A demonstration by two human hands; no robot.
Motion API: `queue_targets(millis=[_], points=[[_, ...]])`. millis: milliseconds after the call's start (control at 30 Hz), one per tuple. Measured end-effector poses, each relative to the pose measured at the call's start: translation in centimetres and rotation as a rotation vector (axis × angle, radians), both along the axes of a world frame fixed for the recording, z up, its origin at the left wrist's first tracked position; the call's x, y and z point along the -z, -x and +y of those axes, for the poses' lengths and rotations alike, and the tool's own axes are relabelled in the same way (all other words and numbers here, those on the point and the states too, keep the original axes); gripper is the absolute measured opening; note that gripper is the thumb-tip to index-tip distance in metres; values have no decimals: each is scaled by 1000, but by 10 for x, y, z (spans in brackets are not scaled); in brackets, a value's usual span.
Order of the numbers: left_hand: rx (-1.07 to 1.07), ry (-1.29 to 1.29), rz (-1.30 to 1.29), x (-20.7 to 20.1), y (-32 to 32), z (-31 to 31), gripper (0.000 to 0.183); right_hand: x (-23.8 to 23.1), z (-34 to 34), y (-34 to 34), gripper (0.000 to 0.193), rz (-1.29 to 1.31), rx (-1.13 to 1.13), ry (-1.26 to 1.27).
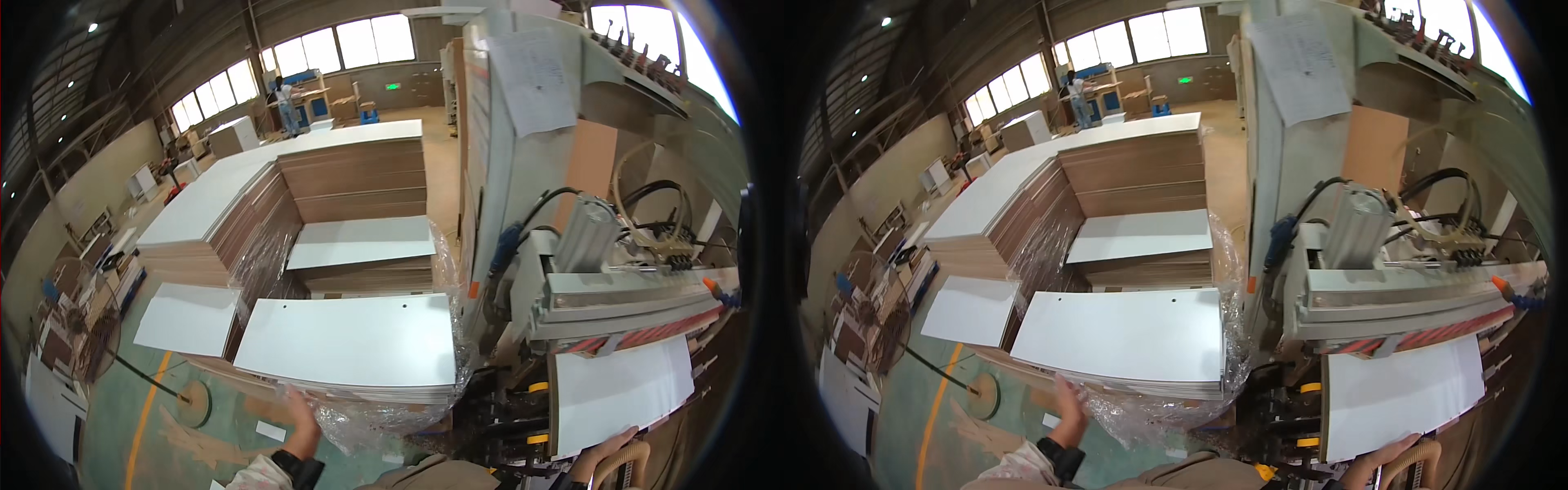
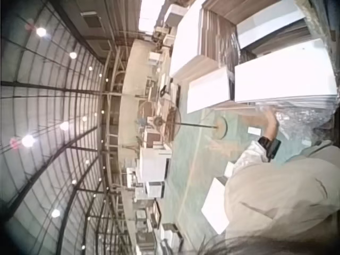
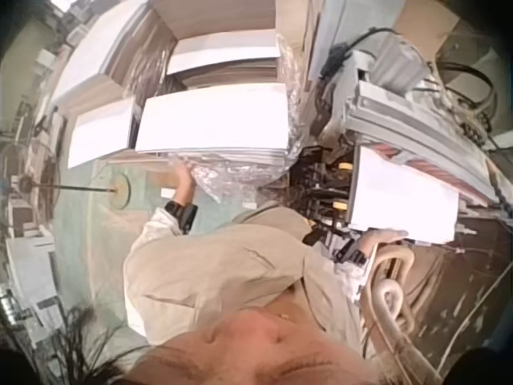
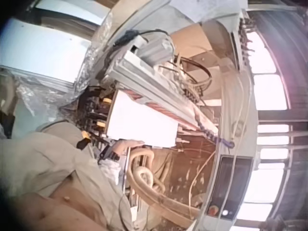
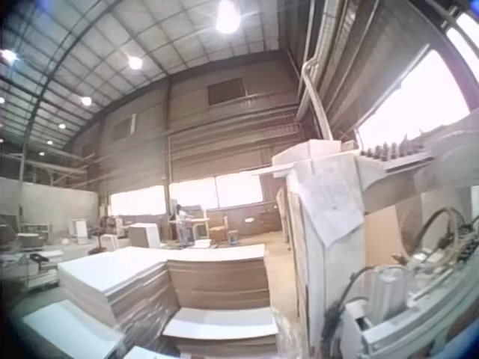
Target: The person repeatedly picks up white rectangular panels from a stack and feeds them one by one into a processing machine. The person then retrieves the processed panels from the machine's output and stacks them on the floor.
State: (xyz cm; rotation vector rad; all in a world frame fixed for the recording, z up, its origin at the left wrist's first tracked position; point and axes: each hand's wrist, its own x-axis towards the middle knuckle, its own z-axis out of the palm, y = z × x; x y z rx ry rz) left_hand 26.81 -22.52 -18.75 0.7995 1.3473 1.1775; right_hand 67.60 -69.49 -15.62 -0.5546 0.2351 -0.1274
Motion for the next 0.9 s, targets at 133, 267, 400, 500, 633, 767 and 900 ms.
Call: queue_targets(millis=[133, 267, 400, 500, 633, 767, 900], points=[[-175, -163, 378, 5, 27, 69, 63, -33, 38, 25, 54, 48, 161, 473], [-200, -106, 505, 1, -4, 74, 67, 73, -46, -19, 49, -156, 17, 429], [64, 74, 1162, 8, 6, 101, 64, 126, -90, -39, 48, -101, 264, 523], [44, -137, 1220, 3, 14, 121, 61, 78, -34, -29, 46, -46, 410, 615], [82, -554, 989, -34, -38, 111, 58, 35, 7, -10, 43, 55, 558, 855], [327, -711, 737, -72, -116, 62, 55, 52, 0, -14, 43, 52, 656, 840], [621, -714, 516, -96, -166, 6, 52, 13, 12, 4, 45, 182, 683, 1058]])
